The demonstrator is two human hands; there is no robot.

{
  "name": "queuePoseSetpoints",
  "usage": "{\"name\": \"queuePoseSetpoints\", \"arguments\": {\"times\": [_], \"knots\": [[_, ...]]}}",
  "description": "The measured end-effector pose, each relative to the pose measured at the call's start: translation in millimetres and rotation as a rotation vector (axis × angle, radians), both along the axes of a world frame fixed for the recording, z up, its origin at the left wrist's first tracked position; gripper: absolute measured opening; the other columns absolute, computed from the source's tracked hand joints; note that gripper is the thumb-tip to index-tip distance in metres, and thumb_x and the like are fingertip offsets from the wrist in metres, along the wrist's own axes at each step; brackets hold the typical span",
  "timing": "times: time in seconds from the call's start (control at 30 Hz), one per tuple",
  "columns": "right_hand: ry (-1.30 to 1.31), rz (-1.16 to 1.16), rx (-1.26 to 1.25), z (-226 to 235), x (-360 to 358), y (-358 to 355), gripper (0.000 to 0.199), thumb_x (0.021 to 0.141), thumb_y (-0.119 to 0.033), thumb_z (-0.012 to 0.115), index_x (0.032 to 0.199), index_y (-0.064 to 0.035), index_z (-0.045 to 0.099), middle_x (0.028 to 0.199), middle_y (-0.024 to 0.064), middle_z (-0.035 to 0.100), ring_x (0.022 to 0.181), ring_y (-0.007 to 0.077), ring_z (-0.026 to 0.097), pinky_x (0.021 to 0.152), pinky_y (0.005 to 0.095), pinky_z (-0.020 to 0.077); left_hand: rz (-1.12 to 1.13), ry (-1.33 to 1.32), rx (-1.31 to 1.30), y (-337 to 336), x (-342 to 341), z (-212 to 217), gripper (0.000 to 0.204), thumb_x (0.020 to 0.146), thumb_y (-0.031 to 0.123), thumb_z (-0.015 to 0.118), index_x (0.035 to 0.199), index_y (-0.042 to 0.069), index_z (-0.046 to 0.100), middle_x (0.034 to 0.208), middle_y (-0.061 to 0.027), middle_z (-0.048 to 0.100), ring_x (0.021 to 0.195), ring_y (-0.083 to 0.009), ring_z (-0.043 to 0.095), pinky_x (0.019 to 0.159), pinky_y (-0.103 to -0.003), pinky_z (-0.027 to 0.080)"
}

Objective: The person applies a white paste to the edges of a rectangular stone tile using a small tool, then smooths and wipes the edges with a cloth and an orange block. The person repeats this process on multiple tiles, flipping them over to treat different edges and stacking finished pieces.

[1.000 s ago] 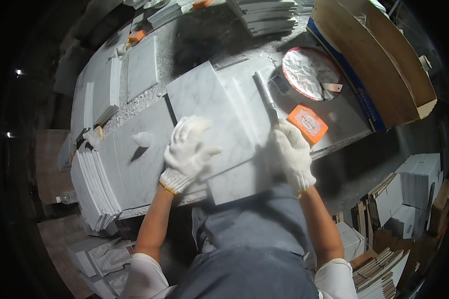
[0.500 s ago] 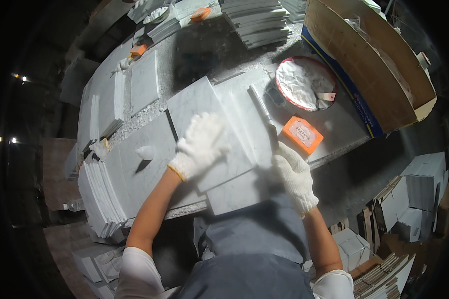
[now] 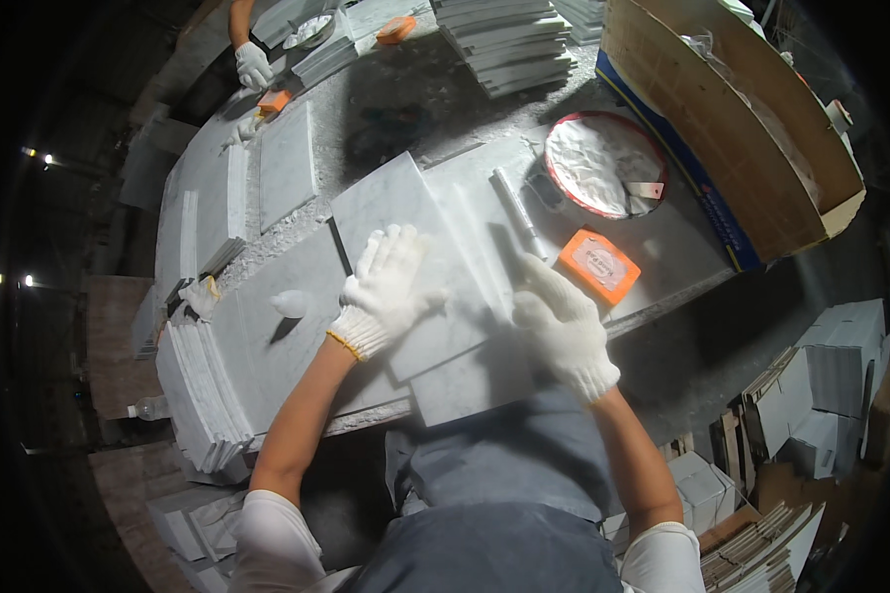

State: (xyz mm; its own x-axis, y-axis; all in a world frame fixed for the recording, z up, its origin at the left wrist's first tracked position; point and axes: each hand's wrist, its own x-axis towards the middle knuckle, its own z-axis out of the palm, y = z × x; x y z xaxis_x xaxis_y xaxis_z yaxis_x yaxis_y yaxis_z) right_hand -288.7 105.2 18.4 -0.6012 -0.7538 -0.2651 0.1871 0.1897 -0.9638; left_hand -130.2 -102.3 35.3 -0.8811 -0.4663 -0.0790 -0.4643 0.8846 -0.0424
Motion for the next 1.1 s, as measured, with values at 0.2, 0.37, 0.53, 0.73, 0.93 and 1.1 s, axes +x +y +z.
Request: {"name": "queuePoseSetpoints", "arguments": {"times": [0.2,0.37,0.53,0.73,0.93,1.1], "knots": [[0.314,0.105,0.088,-2,-1,-29,0.049,0.1,-0.009,0.068,0.148,-0.0073,0.058,0.104,0.002,0.07,0.086,0.0064,0.063,0.078,0.0233,0.0544,-0.058,0.093,-0.093,6,4,4,0.081,0.094,0.063,0.058,0.147,0.003,0.052,0.15,-0.0186,0.054,0.144,-0.0348,0.043,0.125,-0.049,0.025],[0.641,0.205,0.101,0,0,-52,0.045,0.096,-0.01,0.069,0.141,-0.0112,0.064,0.104,0.0106,0.074,0.089,0.0226,0.071,0.082,0.0323,0.056,-0.478,0.42,0.384,55,26,31,0.046,0.089,0.04,0.076,0.124,0.01,0.07,0.127,-0.0136,0.068,0.124,-0.0397,0.06,0.109,-0.047,0.049],[0.918,0.344,0.221,4,1,-76,0.035,0.096,-0.015,0.069,0.132,-0.0169,0.07,0.096,0.0122,0.071,0.088,0.0312,0.07,0.076,0.0385,0.0556,-0.229,0.596,0.418,92,50,4,0.046,0.082,0.027,0.08,0.122,0.006,0.071,0.125,-0.0143,0.067,0.122,-0.038,0.06,0.109,-0.051,0.047],[1.031,0.424,0.254,0,-6,-90,0.035,0.097,-0.018,0.067,0.131,-0.0223,0.071,0.092,0.0122,0.069,0.08,0.0326,0.069,0.068,0.0424,0.0543,-0.13,0.735,0.279,117,55,-35,0.047,0.074,0.018,0.079,0.116,-0.001,0.072,0.121,-0.0163,0.064,0.118,-0.0378,0.058,0.106,-0.055,0.044],[1.018,0.488,0.15,-11,-11,-99,0.035,0.098,-0.014,0.065,0.132,-0.0213,0.071,0.096,0.0118,0.073,0.079,0.0339,0.071,0.07,0.0419,0.0565,-0.079,0.684,0.173,121,55,-52,0.045,0.089,0.031,0.075,0.126,0.006,0.071,0.138,-0.0143,0.061,0.133,-0.0362,0.053,0.112,-0.054,0.044],[0.995,0.488,0.098,-19,-16,-105,0.036,0.097,-0.01,0.064,0.132,-0.0183,0.071,0.096,0.0124,0.074,0.08,0.0332,0.072,0.072,0.0404,0.0572,-0.019,0.539,0.132,126,57,-53,0.048,0.095,0.037,0.068,0.133,0.008,0.068,0.147,-0.0148,0.057,0.139,-0.0367,0.049,0.119,-0.056,0.035]]}}
